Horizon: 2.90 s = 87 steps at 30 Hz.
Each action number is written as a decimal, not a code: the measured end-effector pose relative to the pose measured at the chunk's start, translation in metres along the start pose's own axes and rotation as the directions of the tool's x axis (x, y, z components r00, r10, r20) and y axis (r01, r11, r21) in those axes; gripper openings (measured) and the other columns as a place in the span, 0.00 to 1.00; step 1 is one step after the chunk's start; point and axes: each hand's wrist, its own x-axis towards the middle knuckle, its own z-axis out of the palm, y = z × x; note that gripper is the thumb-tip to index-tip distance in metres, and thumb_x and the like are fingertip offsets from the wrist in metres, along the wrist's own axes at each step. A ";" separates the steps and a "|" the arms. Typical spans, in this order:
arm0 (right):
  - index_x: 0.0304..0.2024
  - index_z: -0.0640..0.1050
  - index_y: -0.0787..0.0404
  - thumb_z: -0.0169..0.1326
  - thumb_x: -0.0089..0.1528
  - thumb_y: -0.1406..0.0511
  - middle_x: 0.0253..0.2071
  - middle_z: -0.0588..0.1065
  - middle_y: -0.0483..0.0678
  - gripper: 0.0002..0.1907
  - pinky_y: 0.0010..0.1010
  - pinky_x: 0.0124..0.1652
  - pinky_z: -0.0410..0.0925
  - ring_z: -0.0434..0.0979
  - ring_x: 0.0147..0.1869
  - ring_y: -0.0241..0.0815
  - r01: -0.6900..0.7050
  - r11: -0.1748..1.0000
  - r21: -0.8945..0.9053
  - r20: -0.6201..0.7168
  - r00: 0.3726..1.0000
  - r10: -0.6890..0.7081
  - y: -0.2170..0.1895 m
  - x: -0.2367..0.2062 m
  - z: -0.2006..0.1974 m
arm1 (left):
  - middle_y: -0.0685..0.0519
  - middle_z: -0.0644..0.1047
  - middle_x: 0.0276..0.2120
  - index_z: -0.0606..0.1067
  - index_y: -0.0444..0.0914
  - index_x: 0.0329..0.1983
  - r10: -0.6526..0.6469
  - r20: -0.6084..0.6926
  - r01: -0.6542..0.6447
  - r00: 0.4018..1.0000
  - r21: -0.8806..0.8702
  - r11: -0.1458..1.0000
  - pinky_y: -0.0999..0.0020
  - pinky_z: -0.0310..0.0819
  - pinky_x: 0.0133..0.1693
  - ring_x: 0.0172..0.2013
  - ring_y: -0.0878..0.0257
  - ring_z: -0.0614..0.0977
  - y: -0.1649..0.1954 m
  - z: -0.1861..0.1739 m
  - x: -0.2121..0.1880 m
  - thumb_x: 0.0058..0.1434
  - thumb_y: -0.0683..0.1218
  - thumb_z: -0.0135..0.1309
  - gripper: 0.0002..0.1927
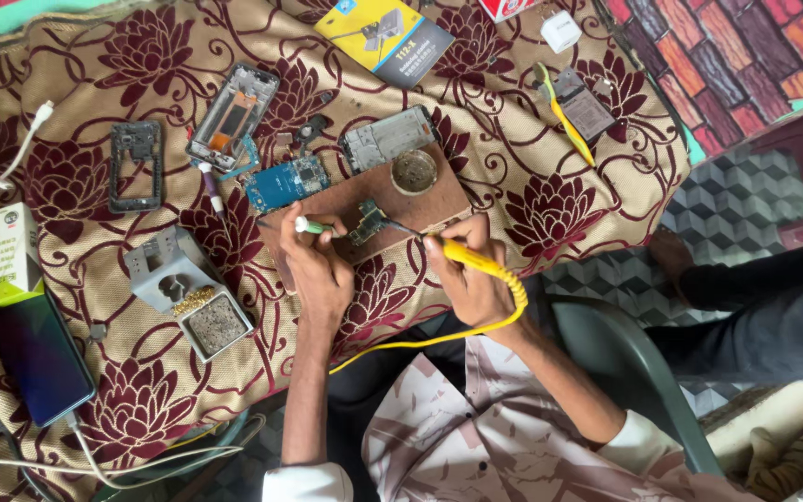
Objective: The person uses a soldering iron and solder wire to apply solder to a small circuit board. They repeatedly dip the iron into a flux container and apply solder to various points on the board while holding it steady with the other hand.
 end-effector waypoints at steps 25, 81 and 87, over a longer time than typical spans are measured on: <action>0.40 0.64 0.65 0.51 0.70 0.69 0.30 0.66 0.47 0.09 0.28 0.33 0.62 0.65 0.32 0.32 0.011 0.982 0.188 -0.325 0.944 0.052 0.079 0.053 0.012 | 0.43 0.78 0.36 0.46 0.34 0.73 -0.021 -0.085 0.028 0.996 0.083 0.996 0.56 0.75 0.46 0.37 0.55 0.81 -0.005 -0.001 0.005 0.57 0.26 0.35 0.39; 0.48 0.64 0.60 0.42 0.77 0.53 0.22 0.67 0.45 0.16 0.21 0.21 0.55 0.64 0.20 0.32 0.024 0.616 0.787 -0.202 0.954 0.221 0.081 -0.021 0.017 | 0.44 0.84 0.46 0.56 0.36 0.63 -0.184 -0.099 0.155 0.978 -0.245 0.957 0.71 0.58 0.25 0.22 0.69 0.66 0.005 0.004 0.006 0.81 0.45 0.35 0.12; 0.47 0.64 0.60 0.42 0.76 0.53 0.23 0.67 0.46 0.17 0.20 0.21 0.55 0.64 0.20 0.32 0.020 0.648 0.761 -0.217 0.950 0.225 0.084 -0.021 0.012 | 0.42 0.84 0.47 0.57 0.36 0.59 -0.306 -0.012 0.290 0.952 -0.289 0.912 0.71 0.57 0.24 0.19 0.70 0.63 0.016 0.012 0.012 0.78 0.47 0.37 0.12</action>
